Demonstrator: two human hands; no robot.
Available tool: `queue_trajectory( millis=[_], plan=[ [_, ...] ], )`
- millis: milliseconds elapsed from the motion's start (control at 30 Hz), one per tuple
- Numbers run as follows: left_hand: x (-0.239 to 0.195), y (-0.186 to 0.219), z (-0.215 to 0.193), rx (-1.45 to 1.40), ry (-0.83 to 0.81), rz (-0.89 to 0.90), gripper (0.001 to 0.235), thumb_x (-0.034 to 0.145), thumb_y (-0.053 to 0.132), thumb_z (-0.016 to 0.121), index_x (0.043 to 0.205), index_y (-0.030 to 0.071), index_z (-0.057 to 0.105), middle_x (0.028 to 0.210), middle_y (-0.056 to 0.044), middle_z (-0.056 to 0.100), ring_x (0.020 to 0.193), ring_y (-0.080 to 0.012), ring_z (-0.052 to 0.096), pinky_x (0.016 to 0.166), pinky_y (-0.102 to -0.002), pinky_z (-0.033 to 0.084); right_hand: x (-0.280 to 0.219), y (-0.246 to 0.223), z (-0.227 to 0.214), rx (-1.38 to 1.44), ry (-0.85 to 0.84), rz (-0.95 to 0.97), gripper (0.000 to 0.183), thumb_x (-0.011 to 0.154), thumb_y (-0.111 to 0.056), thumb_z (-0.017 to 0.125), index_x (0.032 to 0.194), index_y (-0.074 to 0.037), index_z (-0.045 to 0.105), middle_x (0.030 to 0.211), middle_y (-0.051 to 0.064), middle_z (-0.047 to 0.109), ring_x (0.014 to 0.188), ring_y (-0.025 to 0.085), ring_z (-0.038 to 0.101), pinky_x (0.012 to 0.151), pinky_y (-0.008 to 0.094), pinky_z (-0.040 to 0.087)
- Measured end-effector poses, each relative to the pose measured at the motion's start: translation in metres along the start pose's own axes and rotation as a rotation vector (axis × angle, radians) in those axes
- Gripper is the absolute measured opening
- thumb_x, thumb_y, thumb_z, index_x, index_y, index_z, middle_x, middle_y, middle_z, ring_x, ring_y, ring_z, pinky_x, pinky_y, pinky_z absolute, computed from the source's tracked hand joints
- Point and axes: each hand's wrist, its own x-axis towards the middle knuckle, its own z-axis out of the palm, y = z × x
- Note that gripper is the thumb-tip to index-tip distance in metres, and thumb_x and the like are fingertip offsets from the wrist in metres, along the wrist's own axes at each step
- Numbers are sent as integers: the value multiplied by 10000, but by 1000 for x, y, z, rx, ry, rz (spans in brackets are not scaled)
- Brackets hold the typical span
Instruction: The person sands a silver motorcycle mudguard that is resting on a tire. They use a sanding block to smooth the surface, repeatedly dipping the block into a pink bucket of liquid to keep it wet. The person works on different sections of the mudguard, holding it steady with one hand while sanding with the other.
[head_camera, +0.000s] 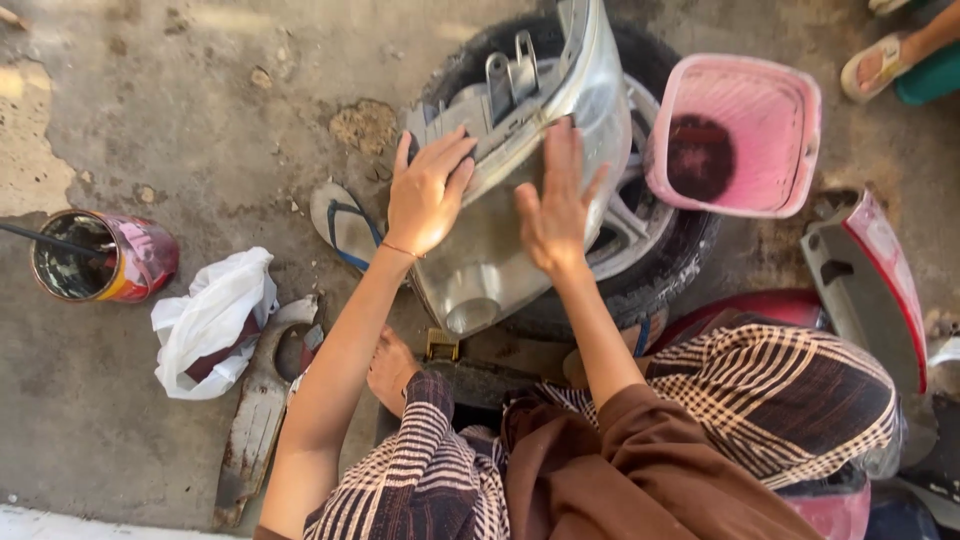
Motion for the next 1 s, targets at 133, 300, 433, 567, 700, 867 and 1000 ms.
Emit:
queue_trajectory(
  millis=[133, 300, 433, 567, 700, 867, 1000],
  plan=[
    [4, 0, 0, -17, -13, -15, 343, 1110, 334, 473, 1330, 165, 673, 1423, -92, 624, 1319, -263, 580, 1232, -580, 106, -3, -3, 9, 46, 101, 42, 768, 1071, -624, 222, 1665, -162, 69, 1733, 86, 45, 1602, 288, 10, 1180, 695, -122],
    [-1, -5, 2, 54, -51, -34, 339, 1106, 358, 478, 1344, 198, 658, 1449, -46, 611, 1358, -213, 554, 1238, -548, 112, -61, -43, 26, -92, 42, -328, 809, 984, -640, 475, 1595, -127, 342, 1673, 69, 289, 1561, 221, 195, 1198, 599, -157],
    [-1, -5, 2, 24, -56, -42, 357, 1111, 375, 461, 1346, 192, 657, 1455, -52, 604, 1365, -218, 547, 1239, -552, 96, -25, -15, 21, -126, 223, -357, 749, 1034, -607, 426, 1544, -60, 430, 1599, 158, 409, 1523, 295, 286, 1216, 600, -126],
    [1, -6, 4, 1, -56, -43, 355, 1110, 361, 468, 1354, 180, 652, 1467, -63, 592, 1379, -221, 528, 1248, -531, 84, -1, -21, -6, 84, 82, 71, 898, 975, -764, 244, 1629, -150, 186, 1704, 161, 4, 1570, 328, -21, 1168, 690, -108],
    [0, -7, 4, 6, -60, -48, 351, 1108, 355, 469, 1351, 181, 653, 1465, -48, 596, 1371, -217, 538, 1245, -538, 86, -42, -31, 26, -67, 33, -232, 905, 973, -637, 531, 1605, -48, 261, 1691, 208, 160, 1575, 331, 76, 1139, 570, -245],
    [-1, -10, 5, 43, -66, -22, 350, 1118, 342, 450, 1377, 191, 630, 1487, -38, 577, 1385, -208, 525, 1243, -538, 93, -44, -26, 29, -161, 20, -291, 873, 977, -674, 479, 1610, -104, 286, 1691, 121, 216, 1571, 254, 146, 1178, 622, -159],
    [-1, -8, 5, 55, -64, -6, 353, 1119, 339, 447, 1380, 183, 627, 1485, -56, 577, 1384, -210, 524, 1242, -522, 104, 2, 0, 14, -6, 81, -28, 818, 1024, -693, 260, 1652, -180, 147, 1722, 90, 83, 1586, 279, 42, 1163, 698, -136]
  ],
)
